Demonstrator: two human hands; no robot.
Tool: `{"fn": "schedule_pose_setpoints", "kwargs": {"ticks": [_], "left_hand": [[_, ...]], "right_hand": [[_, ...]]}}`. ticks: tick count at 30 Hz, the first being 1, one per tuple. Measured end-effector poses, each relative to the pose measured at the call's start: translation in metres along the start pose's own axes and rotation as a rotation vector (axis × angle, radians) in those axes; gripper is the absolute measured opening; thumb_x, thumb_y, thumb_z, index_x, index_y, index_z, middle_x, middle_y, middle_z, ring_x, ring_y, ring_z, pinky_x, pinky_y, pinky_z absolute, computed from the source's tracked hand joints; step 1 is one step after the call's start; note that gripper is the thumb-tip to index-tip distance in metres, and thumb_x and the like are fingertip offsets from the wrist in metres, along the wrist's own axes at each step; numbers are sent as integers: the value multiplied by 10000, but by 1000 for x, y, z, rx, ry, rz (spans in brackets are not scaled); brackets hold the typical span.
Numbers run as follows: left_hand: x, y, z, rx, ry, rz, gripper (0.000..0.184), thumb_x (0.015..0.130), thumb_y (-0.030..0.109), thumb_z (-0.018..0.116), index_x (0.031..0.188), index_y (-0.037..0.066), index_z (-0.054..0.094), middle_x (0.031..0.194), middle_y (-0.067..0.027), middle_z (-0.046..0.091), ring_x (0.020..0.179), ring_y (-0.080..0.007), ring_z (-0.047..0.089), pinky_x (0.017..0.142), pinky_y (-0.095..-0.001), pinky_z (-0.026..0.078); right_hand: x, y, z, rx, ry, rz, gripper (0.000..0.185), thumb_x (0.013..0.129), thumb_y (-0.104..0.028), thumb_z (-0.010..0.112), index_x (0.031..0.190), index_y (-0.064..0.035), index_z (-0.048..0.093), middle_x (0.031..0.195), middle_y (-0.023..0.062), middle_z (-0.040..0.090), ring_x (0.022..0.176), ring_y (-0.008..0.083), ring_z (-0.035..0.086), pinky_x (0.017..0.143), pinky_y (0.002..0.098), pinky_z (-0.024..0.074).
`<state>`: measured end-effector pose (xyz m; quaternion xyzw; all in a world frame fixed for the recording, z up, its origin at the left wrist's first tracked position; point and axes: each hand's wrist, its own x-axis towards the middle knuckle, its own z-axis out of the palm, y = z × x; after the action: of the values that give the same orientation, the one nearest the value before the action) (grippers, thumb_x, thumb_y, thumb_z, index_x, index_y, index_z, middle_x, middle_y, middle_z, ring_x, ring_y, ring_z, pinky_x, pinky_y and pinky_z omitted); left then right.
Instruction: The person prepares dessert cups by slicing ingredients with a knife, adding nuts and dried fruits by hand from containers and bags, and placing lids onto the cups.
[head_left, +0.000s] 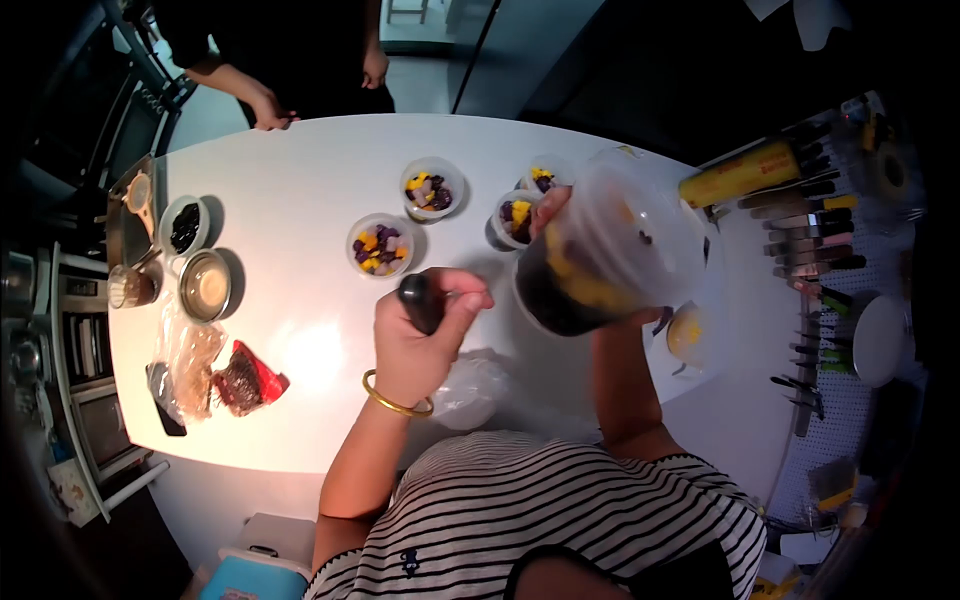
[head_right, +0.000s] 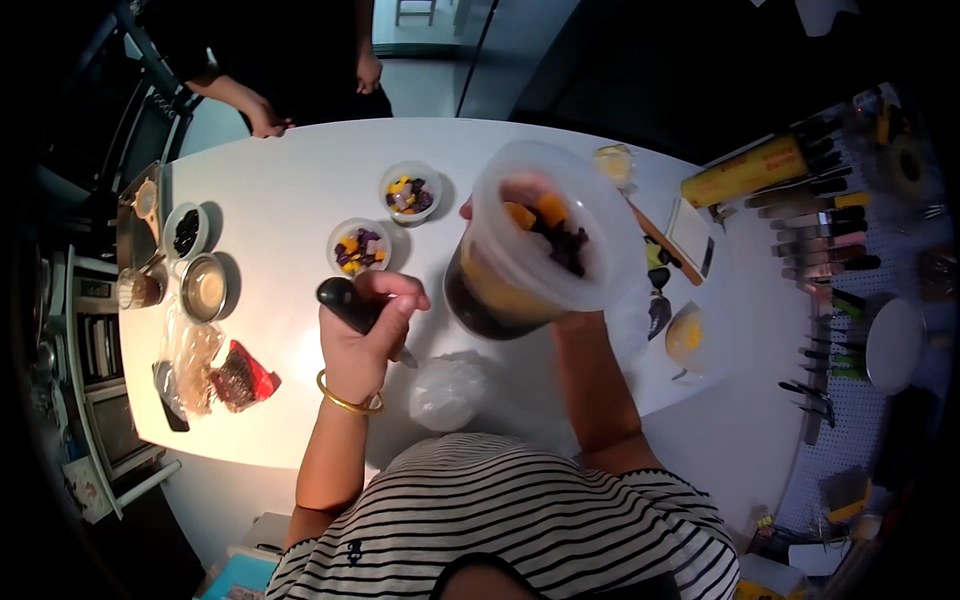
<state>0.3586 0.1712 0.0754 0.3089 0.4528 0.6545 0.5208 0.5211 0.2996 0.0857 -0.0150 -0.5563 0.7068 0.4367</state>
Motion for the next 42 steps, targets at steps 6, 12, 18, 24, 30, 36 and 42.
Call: {"fn": "schedule_pose_setpoints", "kwargs": {"ticks": [6,12,18,24,30,36,42], "left_hand": [[-54,0,-46,57,155,-2,72,844,43,603,852,-28,596,730,-69,634,426,-36,423,372,-173,316],[-106,-9,-77,174,300,-91,76,853,57,601,852,-17,618,726,-37,634,434,-18,416,381,-173,304],[-148,-16,-101,-44,456,-157,66,852,46,590,857,-15,614,752,-63,617,423,-48,391,381,-179,287],[-133,-7,-83,-134,257,-95,103,870,18,537,911,-57,594,807,-117,609,427,-57,386,400,-169,291],[-124,-10,-18,-51,-143,-265,206,859,23,515,1034,-73,563,825,-130,553,418,-65,355,400,-163,283],[-183,-51,79,265,-691,-342,353,857,52,537,1194,-45,492,673,-58,509,420,-58,354,378,-156,277],[-311,-187,173,640,-1373,-552,389,867,29,526,1243,-36,450,691,-8,538,497,-38,420,436,-160,321]], "right_hand": [[-74,58,0,-530,274,272,922,499,-124,851,1283,-55,370,1210,91,469,1142,197,457,982,331,366],[-129,160,-17,-814,390,307,785,509,-52,840,1174,-33,424,1104,123,496,1042,215,512,901,330,436],[-126,202,-35,-1005,480,368,866,507,-113,863,1229,-15,395,1166,150,476,1072,252,515,893,355,449],[-150,182,-34,-997,668,419,703,606,-119,801,1210,-55,449,1167,125,517,940,235,558,780,333,481],[-215,48,65,-599,736,164,99,797,6,606,887,-35,602,800,2,615,725,60,566,668,209,454],[-381,10,110,-881,1091,109,92,791,2,604,880,-8,586,706,52,583,634,99,562,576,240,458],[-621,55,174,-926,1577,612,153,725,-105,581,865,-50,606,713,133,616,676,317,608,615,394,485]]}}
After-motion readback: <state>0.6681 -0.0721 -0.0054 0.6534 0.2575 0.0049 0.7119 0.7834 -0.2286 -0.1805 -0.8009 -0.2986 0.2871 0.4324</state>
